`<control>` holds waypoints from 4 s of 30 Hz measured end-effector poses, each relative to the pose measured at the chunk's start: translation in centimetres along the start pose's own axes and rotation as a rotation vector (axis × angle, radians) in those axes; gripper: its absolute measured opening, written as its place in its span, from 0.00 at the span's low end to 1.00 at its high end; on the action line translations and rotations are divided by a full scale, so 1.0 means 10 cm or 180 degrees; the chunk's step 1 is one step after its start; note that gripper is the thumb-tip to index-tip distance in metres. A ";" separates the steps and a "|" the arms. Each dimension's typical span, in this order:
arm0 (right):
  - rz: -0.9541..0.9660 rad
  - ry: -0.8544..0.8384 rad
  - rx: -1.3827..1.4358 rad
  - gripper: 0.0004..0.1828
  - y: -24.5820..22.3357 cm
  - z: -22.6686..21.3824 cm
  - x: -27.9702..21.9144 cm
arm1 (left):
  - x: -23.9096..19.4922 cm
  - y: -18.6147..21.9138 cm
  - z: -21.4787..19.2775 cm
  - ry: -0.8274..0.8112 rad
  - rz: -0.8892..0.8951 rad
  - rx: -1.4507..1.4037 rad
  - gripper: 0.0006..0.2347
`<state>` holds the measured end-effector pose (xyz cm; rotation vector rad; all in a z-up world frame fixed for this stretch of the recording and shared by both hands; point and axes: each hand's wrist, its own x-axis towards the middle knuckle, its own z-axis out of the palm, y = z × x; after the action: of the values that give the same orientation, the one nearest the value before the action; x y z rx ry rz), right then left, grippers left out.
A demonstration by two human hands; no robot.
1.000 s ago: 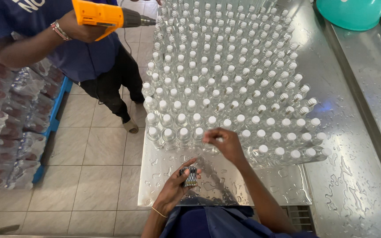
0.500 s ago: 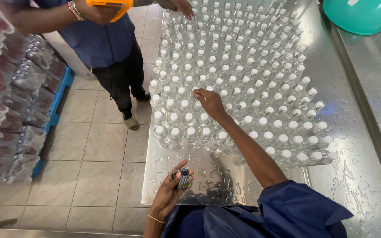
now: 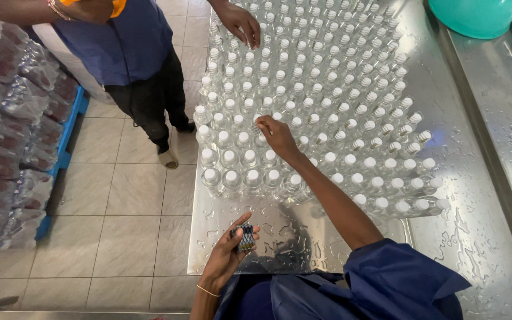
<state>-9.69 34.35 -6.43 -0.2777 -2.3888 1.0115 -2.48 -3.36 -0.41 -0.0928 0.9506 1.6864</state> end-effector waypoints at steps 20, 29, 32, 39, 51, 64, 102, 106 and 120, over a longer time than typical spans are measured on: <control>0.0256 -0.1582 -0.0643 0.12 -0.06 -0.55 -0.09 | 0.05 0.03 0.02 0.0048 -0.0048 -0.0099 0.30; 0.0000 -0.1830 -0.1438 0.08 -0.14 -0.44 0.11 | 0.07 -0.01 0.04 0.0023 -0.0042 -0.0046 0.29; 0.0091 -0.1910 -0.1528 0.12 -0.25 -0.50 0.14 | 0.08 -0.01 0.03 0.0055 -0.0055 -0.0075 0.30; -0.0532 -0.1474 -0.1925 0.34 -0.10 -0.42 -0.03 | 0.08 0.01 0.07 0.0069 -0.0045 -0.0064 0.28; 0.0328 -0.2257 0.0986 0.07 -1.61 -0.41 -1.35 | 0.27 -0.12 -0.01 0.0001 0.0037 -0.0194 0.28; 0.1219 -0.1992 0.1594 0.07 -1.91 -0.54 -1.36 | 0.22 -0.10 0.01 -0.0015 -0.0137 0.0147 0.25; 0.1344 -0.0571 0.0557 0.17 -1.28 -0.29 -0.52 | 0.20 0.07 -0.19 0.0033 0.0091 -0.0146 0.31; 0.0371 -0.0210 0.0341 0.18 -0.73 0.02 -0.07 | 0.15 0.09 -0.19 0.0003 0.0094 -0.0118 0.33; 0.0024 -0.0645 -0.0131 0.16 -0.24 0.12 0.13 | 0.16 0.08 -0.37 0.0142 0.0115 -0.0223 0.33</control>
<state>-11.40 32.43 -4.95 -0.2076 -2.5941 1.0387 -5.26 -4.41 -3.28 -0.1614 0.9312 1.7576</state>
